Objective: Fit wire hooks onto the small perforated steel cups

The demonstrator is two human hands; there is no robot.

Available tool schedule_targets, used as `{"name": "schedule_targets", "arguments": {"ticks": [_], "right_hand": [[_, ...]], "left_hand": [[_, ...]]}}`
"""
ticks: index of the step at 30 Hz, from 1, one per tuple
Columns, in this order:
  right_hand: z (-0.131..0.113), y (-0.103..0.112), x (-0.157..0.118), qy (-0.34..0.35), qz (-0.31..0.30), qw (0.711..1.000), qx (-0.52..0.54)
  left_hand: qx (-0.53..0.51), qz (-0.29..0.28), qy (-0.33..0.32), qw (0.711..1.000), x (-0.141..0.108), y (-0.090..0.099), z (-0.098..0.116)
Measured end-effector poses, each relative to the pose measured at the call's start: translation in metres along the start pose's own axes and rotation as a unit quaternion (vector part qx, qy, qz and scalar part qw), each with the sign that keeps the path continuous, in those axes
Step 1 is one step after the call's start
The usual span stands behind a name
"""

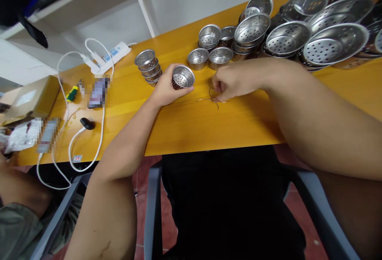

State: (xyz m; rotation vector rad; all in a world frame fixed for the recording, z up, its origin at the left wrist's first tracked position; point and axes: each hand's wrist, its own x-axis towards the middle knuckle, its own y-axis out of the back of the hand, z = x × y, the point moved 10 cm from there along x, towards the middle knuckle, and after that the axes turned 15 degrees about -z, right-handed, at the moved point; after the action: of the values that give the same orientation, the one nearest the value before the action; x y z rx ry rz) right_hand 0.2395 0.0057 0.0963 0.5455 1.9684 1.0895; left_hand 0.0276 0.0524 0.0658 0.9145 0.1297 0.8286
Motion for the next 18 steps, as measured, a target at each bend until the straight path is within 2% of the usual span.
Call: {"name": "schedule_targets", "arguments": {"ticks": [3, 10, 13, 16, 18], "right_hand": [[-0.011, -0.016, 0.004, -0.02, -0.075, 0.996, -0.055], [-0.037, -0.01, -0.005, -0.1, -0.079, 0.986, -0.111], [-0.039, -0.004, -0.007, -0.09, -0.052, 0.989, -0.106], [-0.037, 0.014, -0.014, -0.085, 0.027, 0.991, -0.102], [-0.034, 0.018, -0.018, -0.093, 0.031, 0.99, -0.102]], "left_hand": [[0.018, 0.002, -0.002, 1.0, -0.001, 0.001, 0.001], [0.009, 0.013, -0.002, 1.0, -0.001, 0.003, 0.006], [0.008, 0.021, 0.002, 1.0, -0.002, 0.004, 0.007], [0.012, 0.02, -0.001, 1.0, -0.001, 0.004, 0.007], [0.014, 0.016, -0.006, 1.0, -0.001, 0.004, 0.006]]}}
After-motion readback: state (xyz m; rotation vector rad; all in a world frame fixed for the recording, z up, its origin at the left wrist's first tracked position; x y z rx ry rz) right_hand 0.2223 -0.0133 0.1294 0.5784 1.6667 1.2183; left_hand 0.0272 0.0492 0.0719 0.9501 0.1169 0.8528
